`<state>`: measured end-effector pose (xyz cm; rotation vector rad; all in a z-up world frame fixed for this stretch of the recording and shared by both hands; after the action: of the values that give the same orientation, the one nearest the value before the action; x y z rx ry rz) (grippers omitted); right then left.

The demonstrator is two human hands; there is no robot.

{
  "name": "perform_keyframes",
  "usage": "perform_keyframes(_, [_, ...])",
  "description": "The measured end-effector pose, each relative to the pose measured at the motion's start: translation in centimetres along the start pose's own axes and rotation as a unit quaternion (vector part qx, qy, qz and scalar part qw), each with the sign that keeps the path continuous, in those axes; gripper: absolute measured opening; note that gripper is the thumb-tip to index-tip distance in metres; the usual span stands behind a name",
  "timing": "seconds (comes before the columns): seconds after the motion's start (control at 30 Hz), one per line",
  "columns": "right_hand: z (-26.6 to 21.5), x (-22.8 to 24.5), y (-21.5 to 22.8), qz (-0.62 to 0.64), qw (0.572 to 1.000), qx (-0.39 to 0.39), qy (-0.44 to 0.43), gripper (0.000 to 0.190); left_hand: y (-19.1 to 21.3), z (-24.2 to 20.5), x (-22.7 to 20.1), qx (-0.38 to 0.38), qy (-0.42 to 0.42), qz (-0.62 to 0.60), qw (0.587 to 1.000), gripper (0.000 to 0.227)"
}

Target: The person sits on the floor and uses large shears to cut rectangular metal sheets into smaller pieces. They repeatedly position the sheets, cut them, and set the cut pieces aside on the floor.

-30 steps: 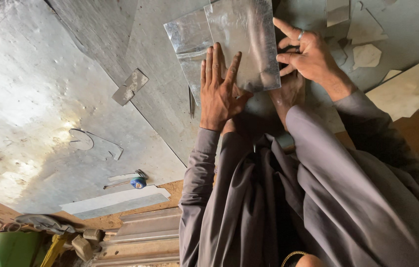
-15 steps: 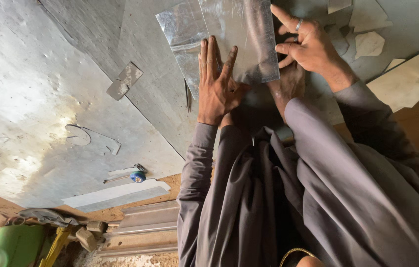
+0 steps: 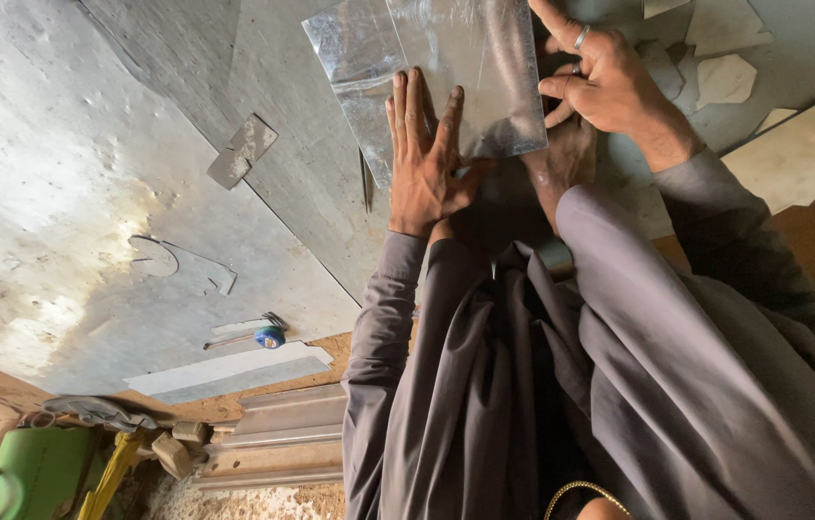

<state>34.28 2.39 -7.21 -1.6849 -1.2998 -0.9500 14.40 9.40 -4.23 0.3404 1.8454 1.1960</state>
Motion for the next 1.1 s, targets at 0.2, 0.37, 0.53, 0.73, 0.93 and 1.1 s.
perform_keyframes(0.2, [0.1,0.1,-0.2,0.028,0.999,-0.006,-0.018,0.085,-0.5,-0.1,0.2,0.005,-0.009,0.012,1.0,0.105])
perform_keyframes(0.37, [0.2,0.0,-0.1,0.018,1.0,-0.006,-0.017,0.085,-0.3,-0.2,0.6,0.016,0.002,-0.002,1.0,0.1])
perform_keyframes(0.53, [0.2,0.2,-0.1,0.025,1.0,-0.007,-0.009,0.085,-0.1,0.0,0.5,0.008,-0.003,-0.009,1.0,0.101])
perform_keyframes(0.73, [0.1,0.2,-0.3,0.02,0.999,-0.014,-0.031,0.085,-0.1,0.0,0.5,0.011,0.004,-0.01,1.0,0.105])
perform_keyframes(0.93, [0.2,1.4,-0.5,-0.023,0.999,-0.027,-0.023,0.086,0.2,0.2,0.3,0.01,0.009,-0.008,1.0,0.103])
perform_keyframes(1.1, [-0.2,1.8,-0.9,-0.111,0.993,-0.022,-0.036,0.083,0.1,0.1,0.4,0.011,0.006,-0.011,1.0,0.102])
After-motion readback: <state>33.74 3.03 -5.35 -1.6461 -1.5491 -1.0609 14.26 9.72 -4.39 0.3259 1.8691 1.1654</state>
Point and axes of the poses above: each hand's wrist, its own z-axis towards the middle knuckle, its own y-axis out of the back of the hand, x = y × z, the point moved 9 cm from there along z, towards the middle knuckle, and after that the axes turned 12 degrees about z, right-handed, at the moved point
